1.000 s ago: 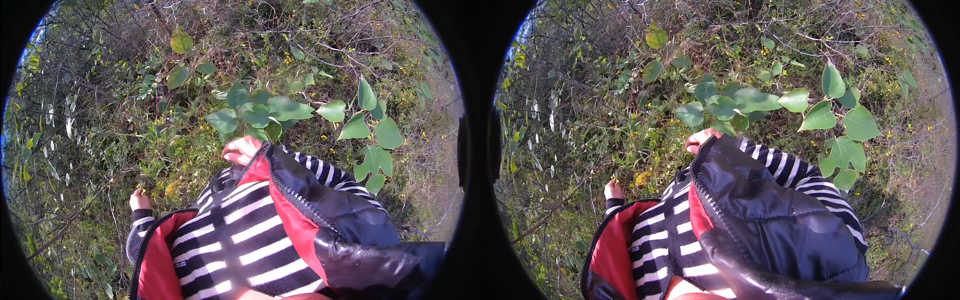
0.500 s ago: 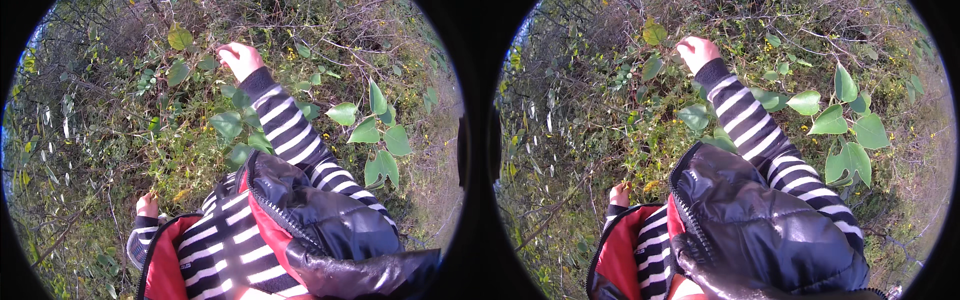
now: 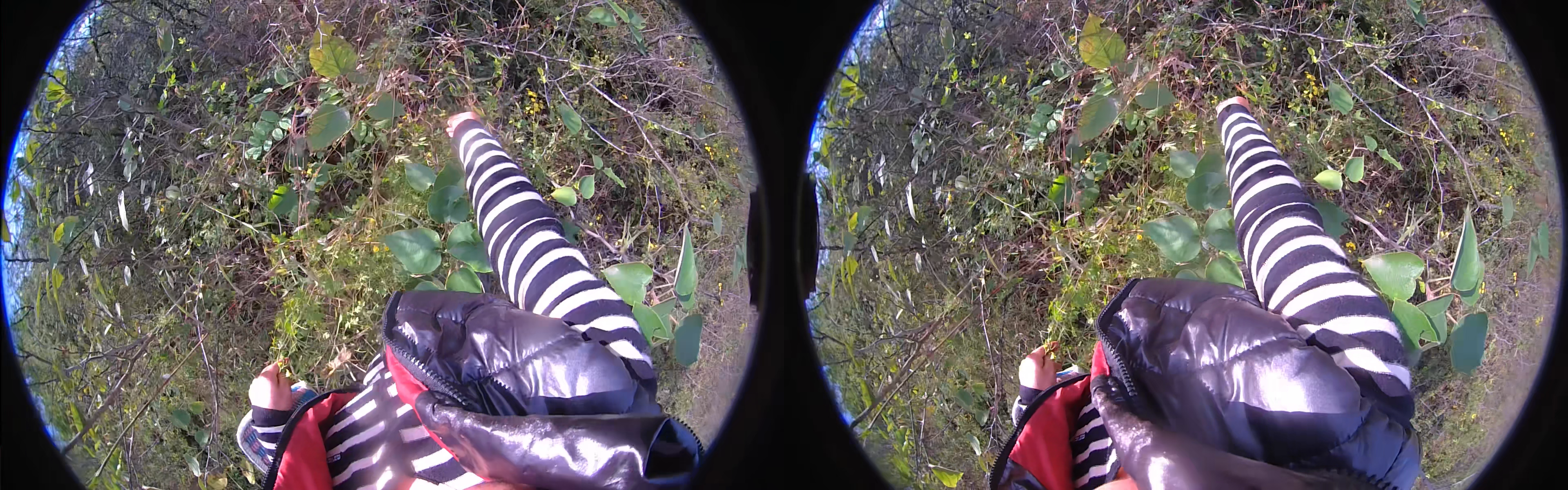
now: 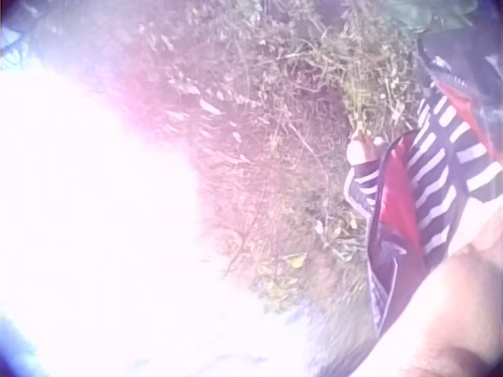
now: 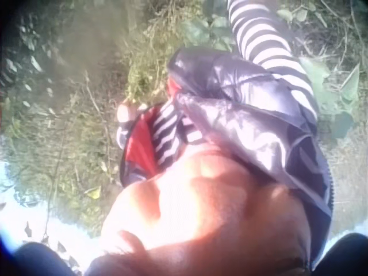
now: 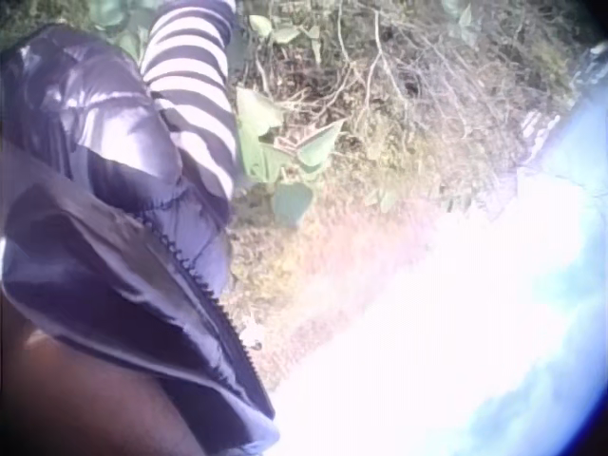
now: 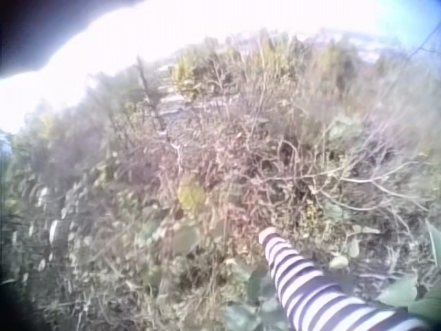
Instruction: The person walks through a grassy area with shrubs, picks small yellow flowers and green leaves by hand, and places them into a woven basket. They occasionally pause to inspect the picked items before continuing to gather more.
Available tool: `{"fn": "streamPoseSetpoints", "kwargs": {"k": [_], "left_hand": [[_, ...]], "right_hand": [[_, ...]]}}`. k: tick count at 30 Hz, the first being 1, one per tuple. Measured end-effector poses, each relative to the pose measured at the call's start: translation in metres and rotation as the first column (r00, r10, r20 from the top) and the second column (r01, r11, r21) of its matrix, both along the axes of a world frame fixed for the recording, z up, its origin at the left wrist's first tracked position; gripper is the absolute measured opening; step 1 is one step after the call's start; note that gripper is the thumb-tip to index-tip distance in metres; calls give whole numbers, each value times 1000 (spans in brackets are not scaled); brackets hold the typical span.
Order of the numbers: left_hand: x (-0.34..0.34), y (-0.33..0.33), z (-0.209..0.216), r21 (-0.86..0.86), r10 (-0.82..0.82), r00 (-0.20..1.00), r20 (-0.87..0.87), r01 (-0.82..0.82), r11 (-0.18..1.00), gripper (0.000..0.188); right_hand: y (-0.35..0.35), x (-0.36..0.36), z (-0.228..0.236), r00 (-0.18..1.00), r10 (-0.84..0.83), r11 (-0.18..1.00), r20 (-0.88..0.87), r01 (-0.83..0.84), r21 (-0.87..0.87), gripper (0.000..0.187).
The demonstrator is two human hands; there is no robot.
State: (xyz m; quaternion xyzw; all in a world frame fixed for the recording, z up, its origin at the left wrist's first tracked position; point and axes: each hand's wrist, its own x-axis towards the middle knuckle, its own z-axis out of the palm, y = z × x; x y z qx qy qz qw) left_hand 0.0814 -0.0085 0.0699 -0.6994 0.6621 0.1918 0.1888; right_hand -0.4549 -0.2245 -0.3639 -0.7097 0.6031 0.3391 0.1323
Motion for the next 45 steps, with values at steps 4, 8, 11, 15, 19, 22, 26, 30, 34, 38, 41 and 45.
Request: {"fn": "streamPoseSetpoints", "kwargs": {"k": [4, 8, 11, 15, 19, 22, 26, 30, 34, 38, 41, 45], "left_hand": [[-10, 0, 10, 92, -17, 969, 246, -6, 996, 28], [-15, 3, 9, 59, -91, 966, 243, 79, 995, 26], [-12, 3, 8, 46, 28, 997, 68, -31, 998, 8], [-12, -1, 2, 59, 46, 998, 48, -49, 997, 11], [-21, -8, -3, -64, -71, 993, -98, 65, 996, 15], [-34, -15, -7, -187, -330, 935, -133, 303, 934, 19], [-43, -23, -16, -186, -481, 843, -240, 447, 875, 22], [-35, -24, -32, -169, -514, 820, -250, 486, 857, 16], [-25, -38, -40, -145, -435, 850, -296, 410, 900, 38], [-34, -38, -14, -572, -651, 743, -152, 471, 672, 49], [-51, -30, 17, -860, -754, 516, -406, 63, 506, 39], [-81, -9, 30, -237, -266, -151, -952, -182, 954, 44]], "right_hand": [[2, 20, -3, 5, -843, 124, 538, 975, 185, 39], [2, 27, 24, -504, -572, -11, 647, 794, 608, 45], [7, 25, 41, -568, -525, -14, 634, 751, 661, 31], [9, 29, 62, -804, -268, -254, 530, 590, 766, 25], [-5, 57, 107, -866, -141, -215, 480, 500, 839, 27], [-4, 90, 154, -790, -216, -36, 574, 594, 804, 21], [8, 121, 226, -777, -308, -56, 548, 590, 805, 14], [41, 143, 300, -496, -445, 264, 746, 723, 638, 21], [113, 162, 379, -336, -219, 562, 916, 724, 400, 21], [190, 181, 459, -454, 26, 777, 891, 570, 268, 18], [214, 215, 490, -492, 107, 873, 864, 462, 155, 20], [214, 256, 488, -542, -78, 879, 837, 358, 313, 26]]}}
